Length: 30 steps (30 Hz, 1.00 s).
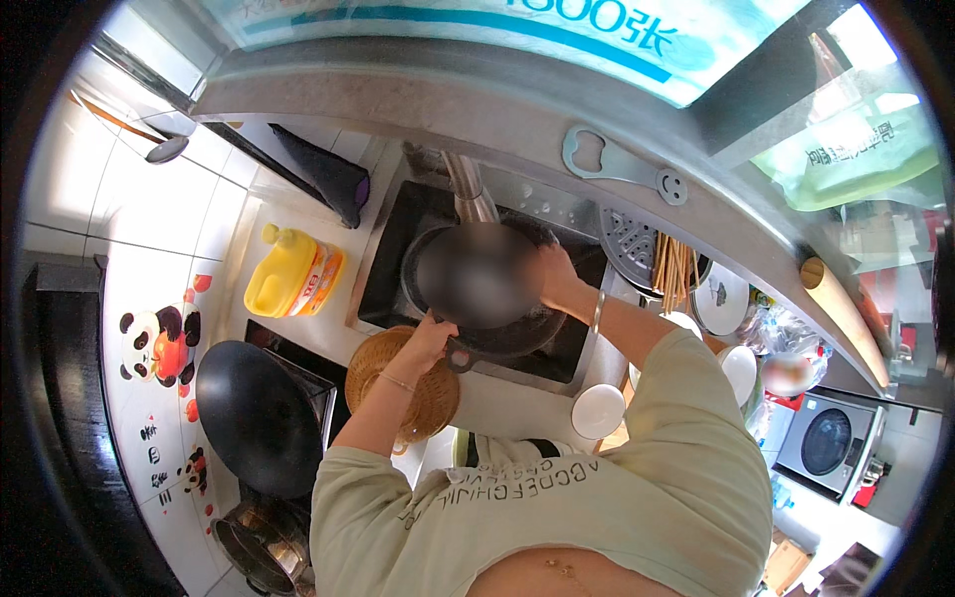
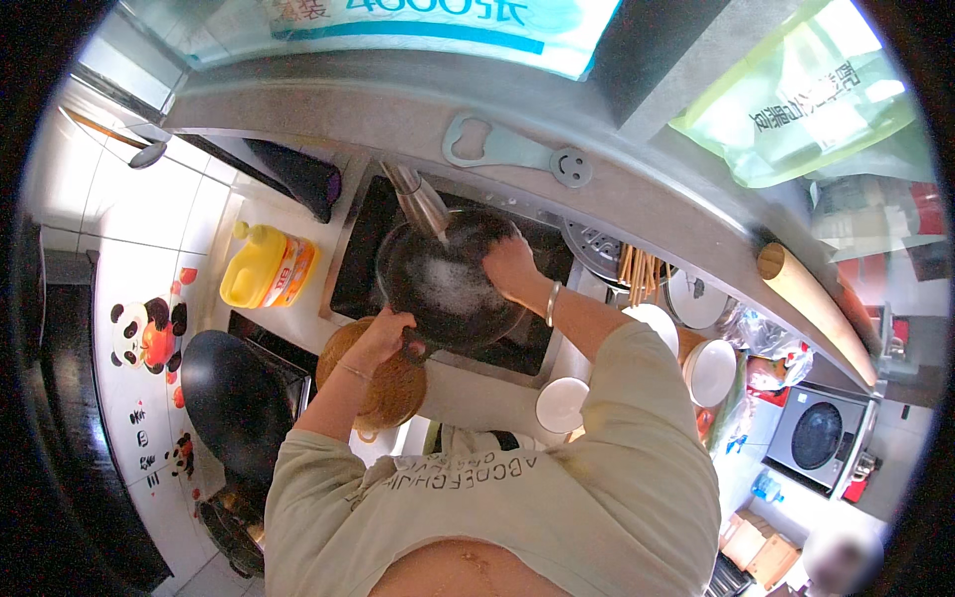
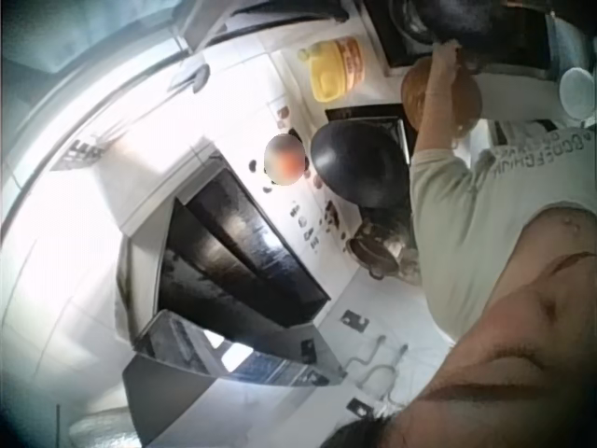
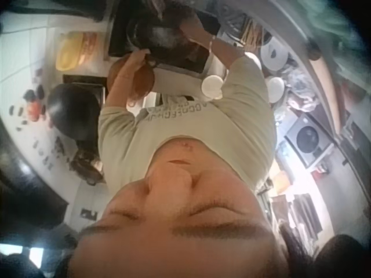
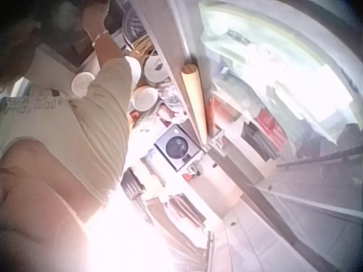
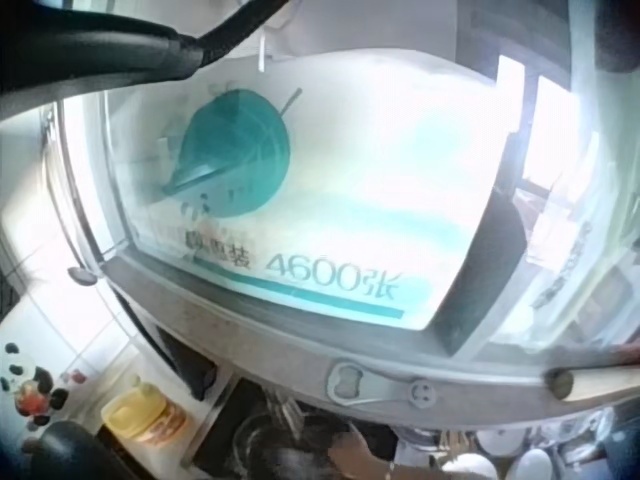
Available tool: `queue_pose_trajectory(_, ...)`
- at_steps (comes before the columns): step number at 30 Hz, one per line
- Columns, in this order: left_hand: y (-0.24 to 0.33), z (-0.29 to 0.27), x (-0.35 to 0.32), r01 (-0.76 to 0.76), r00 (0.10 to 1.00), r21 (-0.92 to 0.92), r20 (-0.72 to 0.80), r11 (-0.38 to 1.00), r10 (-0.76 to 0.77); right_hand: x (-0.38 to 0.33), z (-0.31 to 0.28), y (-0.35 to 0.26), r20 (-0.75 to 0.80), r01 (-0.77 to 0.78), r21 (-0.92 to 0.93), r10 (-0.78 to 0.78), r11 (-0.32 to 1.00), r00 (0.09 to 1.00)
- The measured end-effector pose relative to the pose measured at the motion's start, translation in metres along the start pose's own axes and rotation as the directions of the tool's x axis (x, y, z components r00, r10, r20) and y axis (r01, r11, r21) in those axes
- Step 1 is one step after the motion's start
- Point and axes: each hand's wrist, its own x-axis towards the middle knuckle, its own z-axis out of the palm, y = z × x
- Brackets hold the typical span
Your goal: The person places cooked meat into a bowl, then moves to a sink to rinse a colander and scrub a pan by hand.
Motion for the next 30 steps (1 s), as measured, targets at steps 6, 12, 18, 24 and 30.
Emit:
queue_pose_trajectory(6,0.012,0.018,-0.011,0.011,1.000,-0.005,-0.010,1.000,-0.011,-0.011,0.041,-0.045,0.082,0.267,0.565,-0.376,0.780,0.923)
queue_pose_trajectory(12,0.002,0.009,-0.015,-0.031,0.999,-0.010,0.023,0.999,0.032,0.040,-0.002,-0.079,-0.030,0.208,0.784,-0.299,0.585,0.954)
queue_pose_trajectory(18,-0.005,-0.001,-0.007,-0.031,0.999,-0.046,-0.038,0.998,0.030,0.061,0.043,-0.045,0.034,-0.056,0.501,0.044,0.864,0.998)
queue_pose_trajectory(24,0.004,0.002,-0.009,-0.025,1.000,-0.087,-0.017,0.996,0.023,0.023,0.065,-0.043,0.205,0.026,0.307,-0.093,0.952,0.974)
queue_pose_trajectory(30,0.007,0.009,-0.018,-0.029,0.999,-0.021,-0.036,0.999,0.028,0.046,0.039,-0.091,-0.087,0.208,0.595,-0.196,0.776,0.977)
